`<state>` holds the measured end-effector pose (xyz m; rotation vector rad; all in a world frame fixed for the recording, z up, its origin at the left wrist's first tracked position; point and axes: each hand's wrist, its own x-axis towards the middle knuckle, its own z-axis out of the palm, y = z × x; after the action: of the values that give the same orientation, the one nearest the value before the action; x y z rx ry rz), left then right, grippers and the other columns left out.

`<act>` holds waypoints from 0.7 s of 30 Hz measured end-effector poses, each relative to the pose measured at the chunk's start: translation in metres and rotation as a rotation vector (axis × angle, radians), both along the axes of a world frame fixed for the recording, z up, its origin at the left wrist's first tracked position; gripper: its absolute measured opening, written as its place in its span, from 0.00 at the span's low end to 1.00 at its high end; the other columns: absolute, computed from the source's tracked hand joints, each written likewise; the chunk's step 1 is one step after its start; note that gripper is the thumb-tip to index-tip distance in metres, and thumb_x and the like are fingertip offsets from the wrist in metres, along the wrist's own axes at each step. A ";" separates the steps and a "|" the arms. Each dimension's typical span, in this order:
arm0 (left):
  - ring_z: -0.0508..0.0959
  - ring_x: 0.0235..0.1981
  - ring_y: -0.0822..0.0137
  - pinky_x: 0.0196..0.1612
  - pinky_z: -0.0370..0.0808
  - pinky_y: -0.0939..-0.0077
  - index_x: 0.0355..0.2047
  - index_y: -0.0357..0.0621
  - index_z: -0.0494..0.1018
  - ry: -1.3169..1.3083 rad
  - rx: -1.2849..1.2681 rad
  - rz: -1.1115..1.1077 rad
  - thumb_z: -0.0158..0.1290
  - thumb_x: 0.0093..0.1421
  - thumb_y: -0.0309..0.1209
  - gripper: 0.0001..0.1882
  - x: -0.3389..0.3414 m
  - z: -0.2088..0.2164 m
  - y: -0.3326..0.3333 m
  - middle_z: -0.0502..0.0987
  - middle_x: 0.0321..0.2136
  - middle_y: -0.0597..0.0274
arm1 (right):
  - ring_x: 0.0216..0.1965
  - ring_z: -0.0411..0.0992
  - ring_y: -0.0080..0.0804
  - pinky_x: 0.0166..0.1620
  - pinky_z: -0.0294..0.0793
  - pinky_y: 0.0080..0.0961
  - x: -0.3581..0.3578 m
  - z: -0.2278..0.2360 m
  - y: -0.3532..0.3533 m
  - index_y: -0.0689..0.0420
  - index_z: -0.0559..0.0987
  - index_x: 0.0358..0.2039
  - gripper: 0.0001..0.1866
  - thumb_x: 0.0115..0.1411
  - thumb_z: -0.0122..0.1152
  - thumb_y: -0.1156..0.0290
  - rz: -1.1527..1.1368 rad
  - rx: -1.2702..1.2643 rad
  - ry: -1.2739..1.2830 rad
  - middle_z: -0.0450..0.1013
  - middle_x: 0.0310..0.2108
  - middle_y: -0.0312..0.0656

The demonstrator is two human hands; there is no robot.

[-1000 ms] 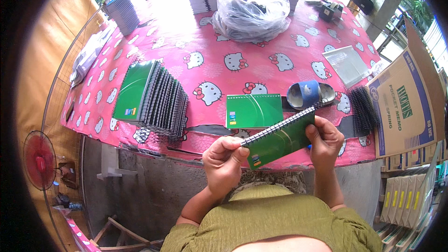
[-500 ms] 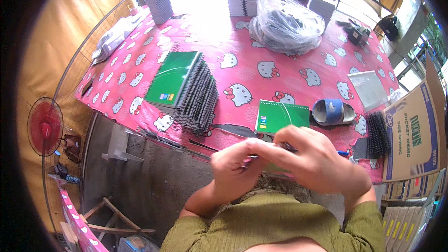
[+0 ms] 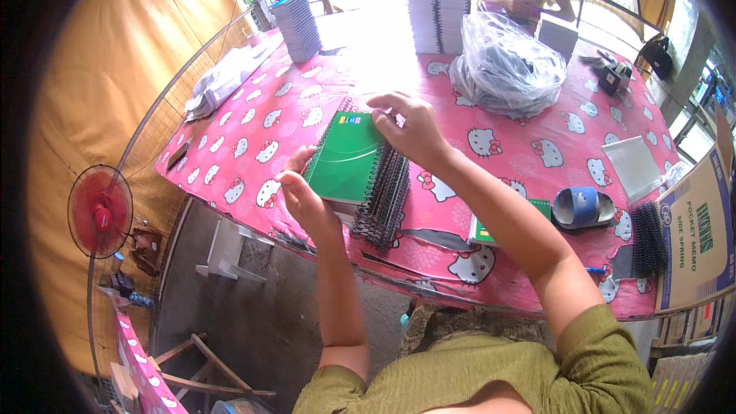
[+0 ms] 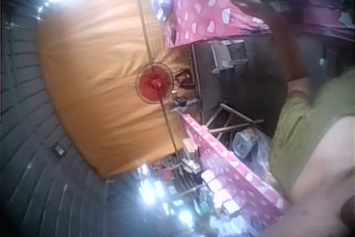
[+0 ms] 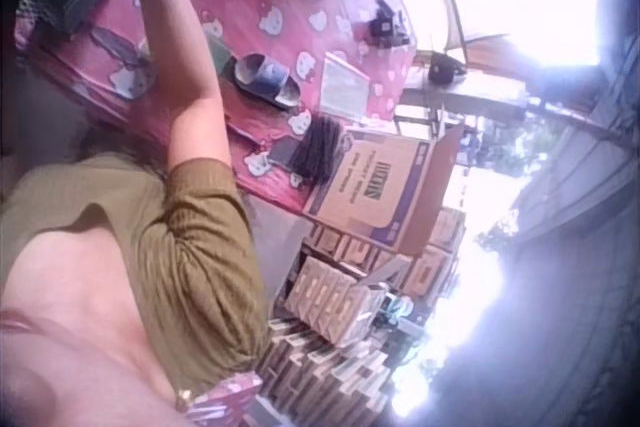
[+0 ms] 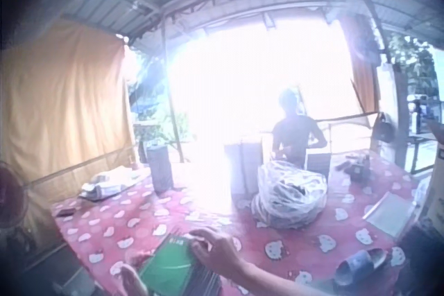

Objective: The person trims the wire bindings of small green notebooks using pliers and then applies tape to the spine area of the notebooks.

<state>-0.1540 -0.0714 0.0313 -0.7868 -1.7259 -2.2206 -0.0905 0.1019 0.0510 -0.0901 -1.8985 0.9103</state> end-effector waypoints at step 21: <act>0.74 0.38 0.65 0.40 0.72 0.69 0.42 0.31 0.66 -0.214 0.077 0.277 0.37 0.69 0.56 0.32 0.021 0.011 0.022 0.74 0.37 0.48 | 0.28 0.72 0.44 0.35 0.70 0.36 -0.015 -0.012 -0.023 0.63 0.72 0.32 0.10 0.62 0.55 0.69 -0.078 -0.237 0.277 0.72 0.26 0.50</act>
<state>-0.1326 -0.0491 0.0425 -0.2790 -1.7067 -2.2264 -0.1055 0.0788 0.0394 -0.1700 -1.5180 1.0349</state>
